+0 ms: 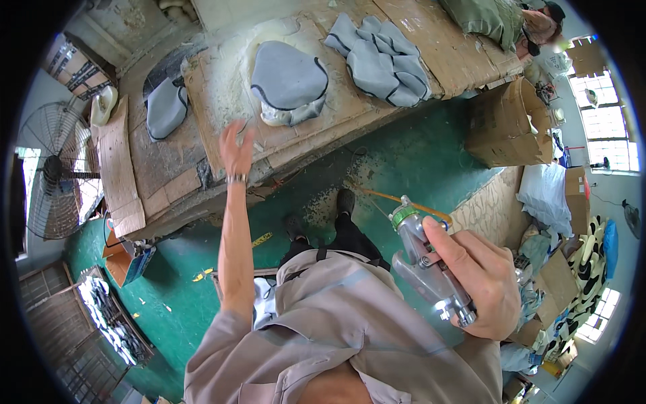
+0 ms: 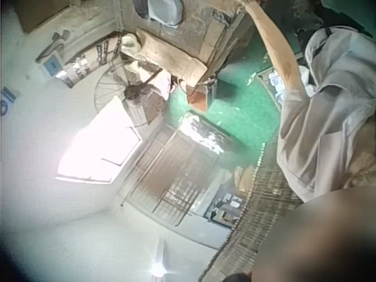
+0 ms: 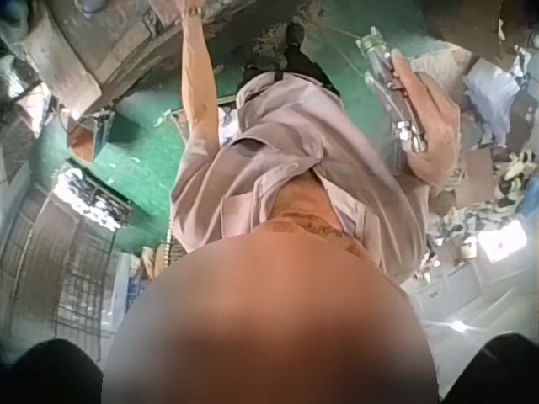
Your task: Apply adhesive or a coating to shoe components using a spray gun and organize them into a drying rack.
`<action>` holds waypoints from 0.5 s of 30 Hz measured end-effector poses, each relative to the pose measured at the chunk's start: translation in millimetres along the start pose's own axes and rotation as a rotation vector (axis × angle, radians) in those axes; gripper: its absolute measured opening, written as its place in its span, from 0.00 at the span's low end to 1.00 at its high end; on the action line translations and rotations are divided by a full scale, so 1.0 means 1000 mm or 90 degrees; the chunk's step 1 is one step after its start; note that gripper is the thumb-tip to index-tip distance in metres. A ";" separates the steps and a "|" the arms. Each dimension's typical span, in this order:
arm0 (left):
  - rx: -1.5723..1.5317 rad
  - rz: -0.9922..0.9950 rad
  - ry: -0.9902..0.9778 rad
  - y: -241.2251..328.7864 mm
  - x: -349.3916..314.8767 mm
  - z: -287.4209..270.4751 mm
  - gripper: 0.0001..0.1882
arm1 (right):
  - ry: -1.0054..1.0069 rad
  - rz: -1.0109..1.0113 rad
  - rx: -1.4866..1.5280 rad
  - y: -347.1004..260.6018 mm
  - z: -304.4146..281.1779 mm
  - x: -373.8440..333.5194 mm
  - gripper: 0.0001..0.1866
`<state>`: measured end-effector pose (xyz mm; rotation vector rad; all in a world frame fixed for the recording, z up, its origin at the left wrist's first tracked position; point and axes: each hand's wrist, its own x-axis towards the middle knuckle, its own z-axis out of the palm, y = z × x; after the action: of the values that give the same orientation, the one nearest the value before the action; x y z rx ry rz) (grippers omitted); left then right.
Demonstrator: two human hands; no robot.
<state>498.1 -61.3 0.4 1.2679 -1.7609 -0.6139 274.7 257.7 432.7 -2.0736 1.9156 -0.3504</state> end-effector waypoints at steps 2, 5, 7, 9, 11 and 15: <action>0.117 0.103 -0.053 0.040 0.063 0.034 0.23 | 0.047 0.001 0.051 0.017 0.001 -0.004 0.37; 0.295 0.102 -0.216 0.070 0.133 0.071 0.24 | 0.020 -0.002 0.072 0.039 -0.005 -0.010 0.36; 0.392 0.058 -0.341 0.077 0.169 0.088 0.23 | 0.020 -0.012 0.101 0.054 -0.008 -0.012 0.37; 0.437 0.045 -0.426 0.076 0.192 0.098 0.22 | 0.004 -0.013 0.144 0.065 -0.010 -0.013 0.36; 0.434 0.035 -0.460 0.074 0.204 0.105 0.23 | 0.026 -0.018 0.157 0.075 -0.007 -0.013 0.35; 0.445 0.019 -0.533 0.071 0.215 0.108 0.25 | 0.037 -0.033 0.192 0.091 -0.004 -0.013 0.35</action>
<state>345.2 -244.9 77.2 1.5523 -2.8571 -0.5704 187.9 264.0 402.6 -1.9335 1.7184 -0.6734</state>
